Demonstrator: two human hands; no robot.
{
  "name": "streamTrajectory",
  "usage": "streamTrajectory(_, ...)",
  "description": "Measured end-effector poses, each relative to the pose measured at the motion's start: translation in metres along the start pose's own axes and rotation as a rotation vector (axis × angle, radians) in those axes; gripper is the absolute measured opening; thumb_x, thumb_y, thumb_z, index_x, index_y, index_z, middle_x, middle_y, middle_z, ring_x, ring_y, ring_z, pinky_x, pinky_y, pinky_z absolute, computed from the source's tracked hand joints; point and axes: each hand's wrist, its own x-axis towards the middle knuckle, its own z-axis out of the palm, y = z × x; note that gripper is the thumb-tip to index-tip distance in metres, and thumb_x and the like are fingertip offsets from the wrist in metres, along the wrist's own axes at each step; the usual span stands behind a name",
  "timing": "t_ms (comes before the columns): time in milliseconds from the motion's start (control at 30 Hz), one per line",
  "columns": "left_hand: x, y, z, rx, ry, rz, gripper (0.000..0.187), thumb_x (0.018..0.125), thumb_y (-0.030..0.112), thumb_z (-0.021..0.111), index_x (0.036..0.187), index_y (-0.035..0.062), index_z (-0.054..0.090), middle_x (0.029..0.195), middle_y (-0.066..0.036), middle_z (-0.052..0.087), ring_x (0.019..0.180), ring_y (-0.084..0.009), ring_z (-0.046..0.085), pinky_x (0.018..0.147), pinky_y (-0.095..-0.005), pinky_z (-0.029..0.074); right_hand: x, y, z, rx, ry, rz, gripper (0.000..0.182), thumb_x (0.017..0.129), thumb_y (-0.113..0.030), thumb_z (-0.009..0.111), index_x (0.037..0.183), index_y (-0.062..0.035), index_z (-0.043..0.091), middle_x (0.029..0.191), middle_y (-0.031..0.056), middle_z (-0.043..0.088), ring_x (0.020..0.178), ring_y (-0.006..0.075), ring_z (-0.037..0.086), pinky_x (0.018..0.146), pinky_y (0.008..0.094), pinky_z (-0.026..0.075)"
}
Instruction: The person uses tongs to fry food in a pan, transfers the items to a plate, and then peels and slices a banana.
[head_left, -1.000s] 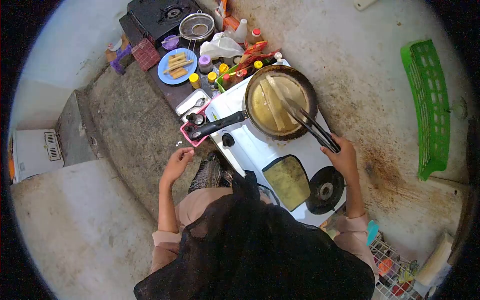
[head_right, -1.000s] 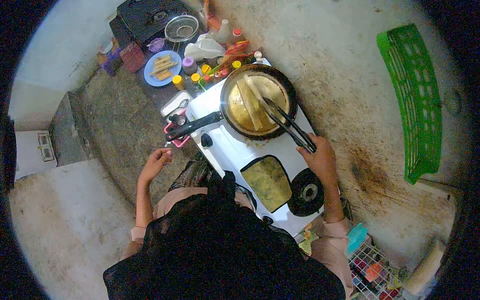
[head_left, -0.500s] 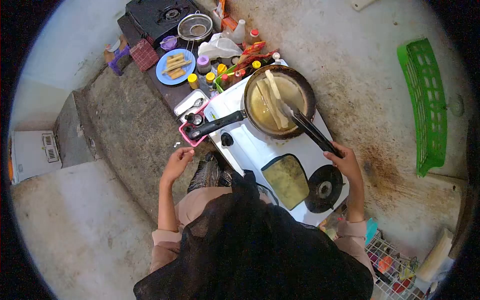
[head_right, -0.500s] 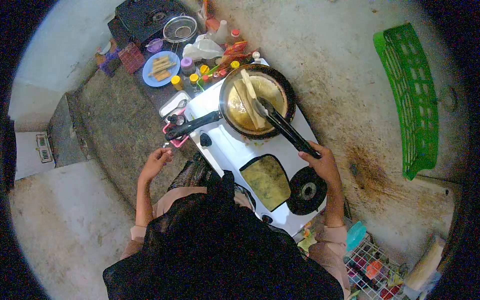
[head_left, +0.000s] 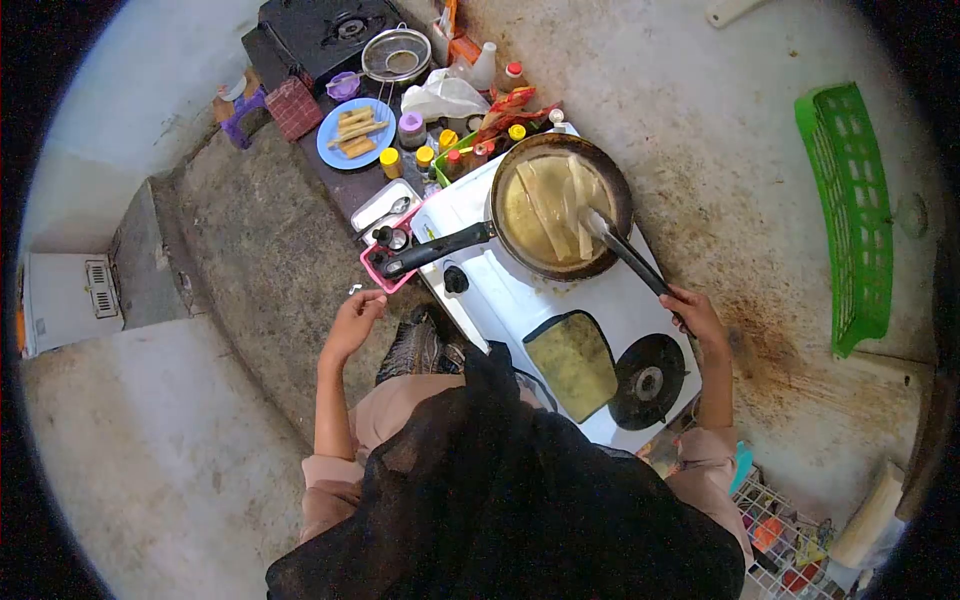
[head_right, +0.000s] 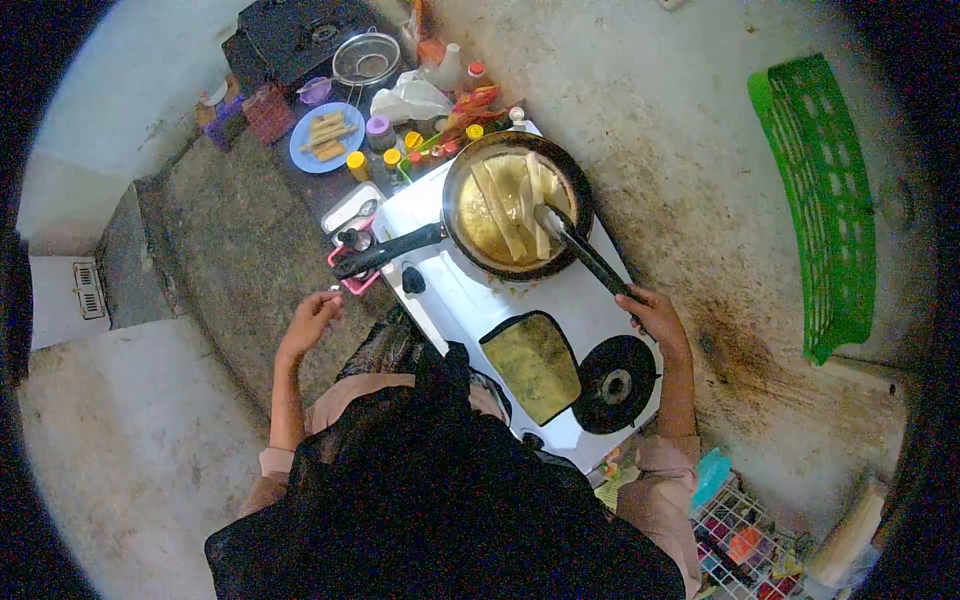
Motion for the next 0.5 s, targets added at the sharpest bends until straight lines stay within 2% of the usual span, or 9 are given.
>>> streamTrajectory(67,0.004,0.0,-0.003,0.008,0.015,0.025,0.035,0.087,0.028,0.051,0.108,0.0007,0.052,0.085,-0.005,0.059,0.078,-0.0123,0.054,0.069,-0.0262,0.043,-0.006,-0.01,0.005,-0.083,0.044,-0.041,0.044,0.074,-0.035,0.066,0.104,-0.0039,0.059,0.059,-0.0031,0.049,0.047,0.0063,0.044,0.045,0.0211,0.037)
streamTrajectory(167,0.005,0.012,-0.005,0.034,0.033,0.031,0.035,0.087,0.027,0.051,0.109,0.0009,0.052,0.086,-0.006,0.059,0.079,-0.0125,0.054,0.07,-0.0267,0.042,-0.009,-0.011,0.012,-0.312,0.135,-0.141,0.046,0.07,-0.035,0.069,0.102,-0.0035,0.06,0.064,0.0044,0.054,0.055,0.0157,0.053,0.055,0.0288,0.044)
streamTrajectory(267,0.005,0.023,-0.008,0.042,0.042,0.039,0.034,0.086,0.027,0.051,0.109,0.0011,0.052,0.086,-0.006,0.059,0.079,-0.0122,0.054,0.07,-0.0269,0.042,-0.022,-0.014,0.03,-0.56,0.424,-0.397,0.049,0.068,-0.032,0.07,0.106,-0.0022,0.057,0.079,0.0143,0.058,0.073,0.0286,0.058,0.068,0.0372,0.046)
streamTrajectory(367,0.007,0.022,-0.008,-0.002,0.06,0.075,0.034,0.086,0.026,0.052,0.109,0.0013,0.052,0.085,-0.005,0.059,0.078,-0.0115,0.054,0.07,-0.0262,0.042,-0.042,-0.032,0.047,-0.692,0.497,-0.434,0.051,0.068,-0.028,0.069,0.109,-0.0021,0.054,0.096,0.0187,0.055,0.088,0.0348,0.055,0.075,0.0403,0.044)
streamTrajectory(500,0.004,0.038,-0.012,0.081,0.065,0.05,0.034,0.086,0.027,0.053,0.108,0.0014,0.053,0.086,-0.004,0.059,0.078,-0.0107,0.053,0.071,-0.0253,0.042,-0.055,-0.044,0.058,-0.698,0.487,-0.387,0.053,0.068,-0.026,0.068,0.112,-0.0013,0.051,0.099,0.0179,0.054,0.09,0.0349,0.054,0.077,0.0402,0.044)
